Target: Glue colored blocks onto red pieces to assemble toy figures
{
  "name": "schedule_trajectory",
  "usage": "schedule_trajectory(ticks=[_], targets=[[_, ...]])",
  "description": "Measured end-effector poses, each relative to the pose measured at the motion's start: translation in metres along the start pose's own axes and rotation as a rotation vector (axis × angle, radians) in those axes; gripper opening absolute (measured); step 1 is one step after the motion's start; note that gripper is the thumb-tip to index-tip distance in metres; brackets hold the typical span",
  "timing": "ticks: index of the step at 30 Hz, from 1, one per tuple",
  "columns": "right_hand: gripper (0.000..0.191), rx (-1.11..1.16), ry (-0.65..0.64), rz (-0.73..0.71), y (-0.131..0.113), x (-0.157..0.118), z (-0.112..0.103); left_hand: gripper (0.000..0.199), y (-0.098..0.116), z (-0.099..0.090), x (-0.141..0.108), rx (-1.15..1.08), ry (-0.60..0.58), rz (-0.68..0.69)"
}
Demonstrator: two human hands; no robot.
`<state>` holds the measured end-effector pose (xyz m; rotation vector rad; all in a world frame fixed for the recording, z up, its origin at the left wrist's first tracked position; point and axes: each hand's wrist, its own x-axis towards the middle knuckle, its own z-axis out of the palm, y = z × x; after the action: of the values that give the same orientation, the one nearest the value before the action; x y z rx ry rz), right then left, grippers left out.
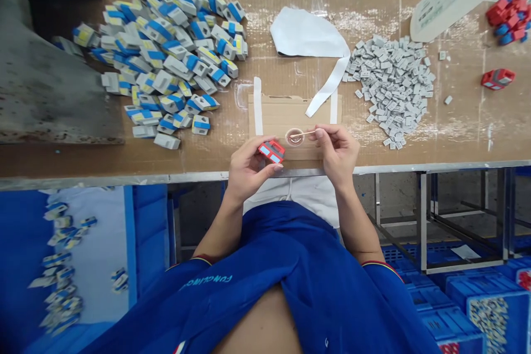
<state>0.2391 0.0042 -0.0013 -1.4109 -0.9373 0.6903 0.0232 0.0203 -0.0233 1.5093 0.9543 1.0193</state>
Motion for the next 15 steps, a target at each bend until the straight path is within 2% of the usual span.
schedule_trajectory(ticks=[6,10,15], targets=[[0.043,-0.025,-0.003,0.013,-0.001,0.004,-0.006,0.059,0.000,0.001,0.000,0.027,-0.009,-0.032],[0.034,-0.029,-0.001,-0.069,-0.016,0.001,-0.006,0.060,-0.001,0.003,-0.003,-0.058,-0.035,-0.067],[0.025,-0.088,-0.079,-0.156,-0.033,-0.005,-0.008,0.054,0.001,0.003,-0.003,-0.073,-0.046,-0.048]])
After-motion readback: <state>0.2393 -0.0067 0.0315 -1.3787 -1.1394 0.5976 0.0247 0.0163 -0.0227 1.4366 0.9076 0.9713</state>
